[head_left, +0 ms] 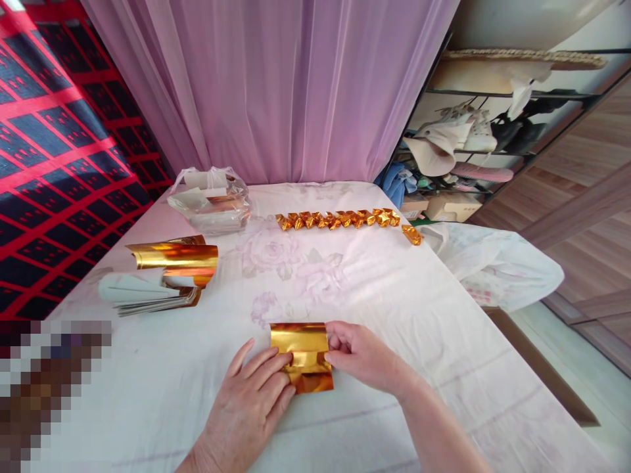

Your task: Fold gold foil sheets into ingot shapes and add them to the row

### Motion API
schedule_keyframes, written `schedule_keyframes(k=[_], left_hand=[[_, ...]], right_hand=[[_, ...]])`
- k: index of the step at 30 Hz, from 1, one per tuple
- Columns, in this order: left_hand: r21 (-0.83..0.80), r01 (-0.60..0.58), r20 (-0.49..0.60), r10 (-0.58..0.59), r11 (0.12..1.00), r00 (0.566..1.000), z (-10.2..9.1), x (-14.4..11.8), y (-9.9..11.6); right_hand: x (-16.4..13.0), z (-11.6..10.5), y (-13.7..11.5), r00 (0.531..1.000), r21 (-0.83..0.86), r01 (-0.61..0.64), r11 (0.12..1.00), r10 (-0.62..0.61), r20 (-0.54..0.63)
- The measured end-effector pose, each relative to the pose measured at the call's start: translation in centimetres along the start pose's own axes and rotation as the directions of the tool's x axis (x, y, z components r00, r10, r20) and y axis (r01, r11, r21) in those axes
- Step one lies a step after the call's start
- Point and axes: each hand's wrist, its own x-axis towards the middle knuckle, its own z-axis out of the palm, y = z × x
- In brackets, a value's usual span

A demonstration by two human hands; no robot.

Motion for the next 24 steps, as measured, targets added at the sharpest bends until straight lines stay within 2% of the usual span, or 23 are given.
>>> schedule_keyframes(k=[4,7,15,19,24], left_hand=[[-0.030,0.055,-0.024,-0.056,0.998,0.998,0.0,0.4,0.4],[0.000,0.032,-0.012,-0.032,1.000,0.999,-0.2,0.5,0.4],[0.016,0.051,0.023,-0.051,0.999,0.998,-0.7,0.5,0.6],[-0.018,0.095,0.019,-0.095,0.995,0.995,-1.2,0.8,1.3],[-0.098,0.145,-0.020,-0.148,0.985,0.989,-1.9,1.1,2.0]], right_hand=[[0.4,0.2,0.2,0.998,0.102,0.026,0.994,-0.019,-0.067],[0.7,0.4,0.1,0.993,0.206,0.024,0.978,0.001,-0.116],[0.9,2.1,-0.4,0.973,0.475,0.039,0.879,0.075,-0.219],[0.5,2.9,-1.4,0.961,0.498,0.068,0.865,0.077,-0.265],[0.2,3.7,-2.2,0.951,0.440,0.122,0.890,0.021,-0.308]])
